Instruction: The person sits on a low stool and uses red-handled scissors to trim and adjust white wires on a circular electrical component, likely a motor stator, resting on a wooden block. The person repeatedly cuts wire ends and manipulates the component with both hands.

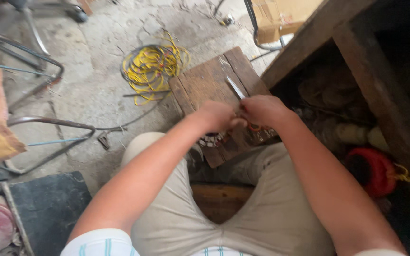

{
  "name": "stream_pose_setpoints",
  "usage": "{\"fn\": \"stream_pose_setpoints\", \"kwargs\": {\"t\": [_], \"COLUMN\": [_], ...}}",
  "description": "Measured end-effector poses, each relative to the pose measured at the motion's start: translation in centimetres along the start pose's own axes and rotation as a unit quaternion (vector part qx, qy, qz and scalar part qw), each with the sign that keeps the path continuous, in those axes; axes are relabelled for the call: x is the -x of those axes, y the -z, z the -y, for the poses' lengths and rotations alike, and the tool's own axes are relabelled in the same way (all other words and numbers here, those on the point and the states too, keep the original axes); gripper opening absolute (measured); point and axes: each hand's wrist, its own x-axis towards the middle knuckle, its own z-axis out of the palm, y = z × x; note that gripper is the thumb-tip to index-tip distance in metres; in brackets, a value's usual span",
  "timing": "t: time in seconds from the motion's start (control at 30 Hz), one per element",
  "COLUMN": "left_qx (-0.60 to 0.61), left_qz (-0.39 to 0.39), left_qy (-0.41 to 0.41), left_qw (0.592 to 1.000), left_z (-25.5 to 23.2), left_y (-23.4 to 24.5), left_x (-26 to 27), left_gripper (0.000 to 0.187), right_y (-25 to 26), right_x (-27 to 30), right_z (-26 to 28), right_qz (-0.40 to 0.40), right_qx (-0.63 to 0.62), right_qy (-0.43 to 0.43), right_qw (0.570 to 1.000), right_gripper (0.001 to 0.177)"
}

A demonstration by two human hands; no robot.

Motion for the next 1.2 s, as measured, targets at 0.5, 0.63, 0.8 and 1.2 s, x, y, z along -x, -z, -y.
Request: {"fn": "stream_pose_setpoints", "kwargs": {"t": [0.5,0.63,0.8,1.2], "left_qx": [0.0,0.035,0.085,0.085], "left_qz": [-0.132,-0.127,-0.04,-0.096], "left_qy": [0.344,0.224,0.017,-0.109], "left_qw": [0.93,0.966,0.995,0.986], "left_z": [13.3,8.8,4.6,3.3], "left_y": [4.5,5.3,5.7,2.6], "left_x": [5.1,5.1,5.6,3.0], "left_gripper": [0.066,0.055,0.043,0.044], "right_y": [-2.4,-2.5,-2.8,1.3], "right_x": [-1.1,-1.3,-1.4,-0.5], "right_z": [0.3,1.1,1.3,1.6], "right_qz": [-0.142,-0.168,-0.19,-0.234], "right_qx": [0.039,0.061,0.087,-0.213], "right_qy": [0.22,0.226,0.223,0.121], "right_qw": [0.964,0.958,0.952,0.941], "right_gripper": [0.009,0.014,0.02,0.013]}}
